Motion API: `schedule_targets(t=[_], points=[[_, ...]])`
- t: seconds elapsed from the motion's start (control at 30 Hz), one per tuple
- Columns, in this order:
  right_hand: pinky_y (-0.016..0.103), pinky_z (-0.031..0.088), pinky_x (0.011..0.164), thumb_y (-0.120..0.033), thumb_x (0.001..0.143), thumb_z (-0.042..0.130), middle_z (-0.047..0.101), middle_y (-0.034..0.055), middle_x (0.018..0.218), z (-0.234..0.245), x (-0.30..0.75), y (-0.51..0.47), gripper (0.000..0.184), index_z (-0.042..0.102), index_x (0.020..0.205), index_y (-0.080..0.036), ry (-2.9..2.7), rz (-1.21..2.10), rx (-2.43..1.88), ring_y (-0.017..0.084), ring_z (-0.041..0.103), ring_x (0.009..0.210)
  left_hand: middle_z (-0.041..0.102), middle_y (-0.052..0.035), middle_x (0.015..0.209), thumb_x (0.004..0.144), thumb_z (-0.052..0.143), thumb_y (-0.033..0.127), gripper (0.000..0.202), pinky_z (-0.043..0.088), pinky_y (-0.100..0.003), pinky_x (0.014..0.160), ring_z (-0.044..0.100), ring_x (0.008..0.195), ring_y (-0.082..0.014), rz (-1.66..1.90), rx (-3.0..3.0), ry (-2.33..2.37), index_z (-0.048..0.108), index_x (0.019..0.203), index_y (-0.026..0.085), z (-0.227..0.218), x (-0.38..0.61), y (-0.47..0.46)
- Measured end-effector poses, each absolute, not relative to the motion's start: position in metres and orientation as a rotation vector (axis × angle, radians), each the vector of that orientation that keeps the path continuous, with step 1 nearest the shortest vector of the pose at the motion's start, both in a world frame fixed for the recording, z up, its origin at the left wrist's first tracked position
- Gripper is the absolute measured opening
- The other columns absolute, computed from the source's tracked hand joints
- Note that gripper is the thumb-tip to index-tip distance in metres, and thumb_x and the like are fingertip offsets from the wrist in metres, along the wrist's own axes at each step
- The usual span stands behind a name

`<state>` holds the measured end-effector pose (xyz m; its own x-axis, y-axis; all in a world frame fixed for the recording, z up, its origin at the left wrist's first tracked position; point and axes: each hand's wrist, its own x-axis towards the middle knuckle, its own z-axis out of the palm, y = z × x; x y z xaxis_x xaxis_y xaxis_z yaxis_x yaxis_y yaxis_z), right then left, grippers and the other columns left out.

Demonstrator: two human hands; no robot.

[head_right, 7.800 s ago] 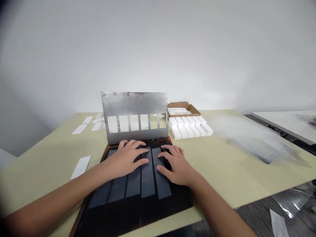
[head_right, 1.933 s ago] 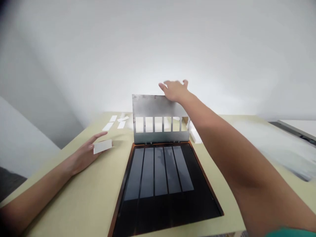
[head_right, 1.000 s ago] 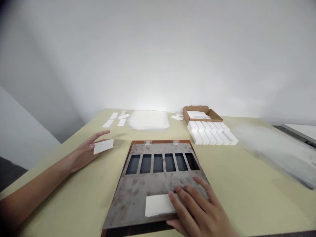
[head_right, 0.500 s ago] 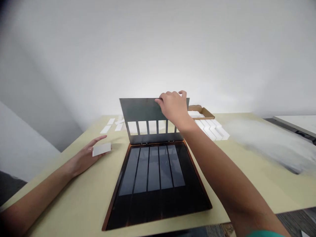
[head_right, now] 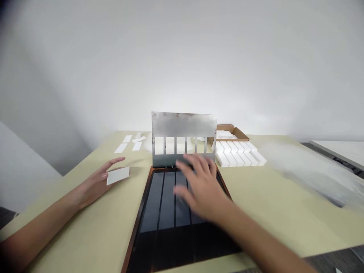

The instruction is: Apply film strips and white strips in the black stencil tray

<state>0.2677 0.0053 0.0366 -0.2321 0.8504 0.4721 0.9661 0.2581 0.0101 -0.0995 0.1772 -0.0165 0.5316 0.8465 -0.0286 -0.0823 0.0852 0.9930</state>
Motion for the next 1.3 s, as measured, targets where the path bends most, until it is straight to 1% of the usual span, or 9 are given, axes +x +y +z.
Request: schedule_targets(t=[0.1,0.23,0.4,0.57,0.83,1.0,1.07,1.23,1.3], points=[[0.051,0.017,0.127,-0.071,0.103,0.046,0.051,0.0101,0.163,-0.015,0.258,-0.067,0.071,0.052,0.158,-0.026,-2.334,-0.523,-1.527,0.034,0.033,0.156,0.076,-0.0080,0.125,0.078,0.083,0.061,0.077,0.060,-0.041,0.096,0.072,0.117,-0.0385,0.800,1.297,0.768,0.056,0.147,0.037,-0.020,-0.100,0.178],[0.051,0.016,0.127,-0.083,0.098,0.038,0.061,0.0097,0.154,-0.046,0.252,-0.094,0.080,0.061,0.150,-0.026,-2.197,-0.601,-1.495,0.035,0.044,0.149,0.076,-0.0089,0.123,0.072,0.086,0.062,0.083,0.060,-0.045,0.095,0.071,0.118,-0.0429,0.794,1.300,0.809,0.059,0.146,0.037,-0.022,-0.100,0.181],[0.054,0.010,0.130,-0.080,0.099,0.041,0.062,0.0085,0.154,-0.046,0.246,-0.086,0.075,0.069,0.141,-0.025,-2.188,-0.589,-1.523,0.035,0.046,0.147,0.075,-0.0096,0.124,0.069,0.088,0.066,0.085,0.060,-0.046,0.094,0.072,0.114,-0.0418,0.804,1.313,0.852,0.060,0.145,0.037,-0.016,-0.098,0.178],[0.056,0.008,0.130,-0.081,0.099,0.040,0.064,0.0088,0.152,-0.048,0.246,-0.088,0.075,0.072,0.138,-0.024,-2.171,-0.604,-1.515,0.035,0.048,0.145,0.075,-0.0083,0.124,0.071,0.087,0.065,0.082,0.060,-0.045,0.095,0.071,0.115,-0.0408,0.810,1.313,0.864,0.060,0.144,0.038,-0.011,-0.093,0.170],[0.056,0.010,0.130,-0.079,0.100,0.039,0.062,0.0102,0.154,-0.046,0.246,-0.090,0.075,0.069,0.140,-0.023,-2.179,-0.595,-1.540,0.035,0.050,0.145,0.075,-0.0083,0.126,0.077,0.083,0.062,0.079,0.058,-0.045,0.099,0.069,0.120,-0.0407,0.791,1.337,0.851,0.057,0.147,0.038,-0.012,-0.096,0.172],[0.057,0.010,0.130,-0.078,0.099,0.044,0.062,0.0113,0.153,-0.044,0.247,-0.088,0.075,0.068,0.142,-0.022,-2.225,-0.631,-1.533,0.036,0.051,0.144,0.075,-0.0090,0.125,0.075,0.084,0.063,0.080,0.059,-0.047,0.097,0.071,0.117,-0.0418,0.784,1.351,0.821,0.057,0.146,0.038,-0.019,-0.101,0.180],[0.057,0.013,0.129,-0.076,0.098,0.048,0.061,0.0133,0.153,-0.044,0.248,-0.091,0.074,0.066,0.145,-0.021,-2.267,-0.661,-1.518,0.038,0.051,0.143,0.075,-0.0089,0.125,0.075,0.085,0.063,0.080,0.059,-0.045,0.096,0.071,0.117,-0.0406,0.782,1.346,0.803,0.057,0.146,0.038,-0.021,-0.102,0.182],[0.056,0.041,0.115,-0.070,0.102,0.046,0.051,0.0166,0.160,-0.014,0.267,-0.091,0.073,0.052,0.158,-0.023,-2.238,-0.468,-1.516,0.040,0.048,0.147,0.074,-0.0107,0.128,0.075,0.087,0.061,0.084,0.059,-0.042,0.097,0.072,0.116,-0.0383,0.783,1.326,0.747,0.054,0.149,0.035,-0.025,-0.104,0.183],[0.060,0.038,0.118,-0.063,0.104,0.046,0.044,0.0166,0.165,0.023,0.282,-0.063,0.070,0.042,0.163,-0.024,-2.188,-0.404,-1.544,0.040,0.041,0.152,0.074,-0.0113,0.128,0.076,0.087,0.059,0.084,0.058,-0.041,0.099,0.072,0.116,-0.0366,0.780,1.322,0.724,0.054,0.149,0.034,-0.025,-0.103,0.182]])
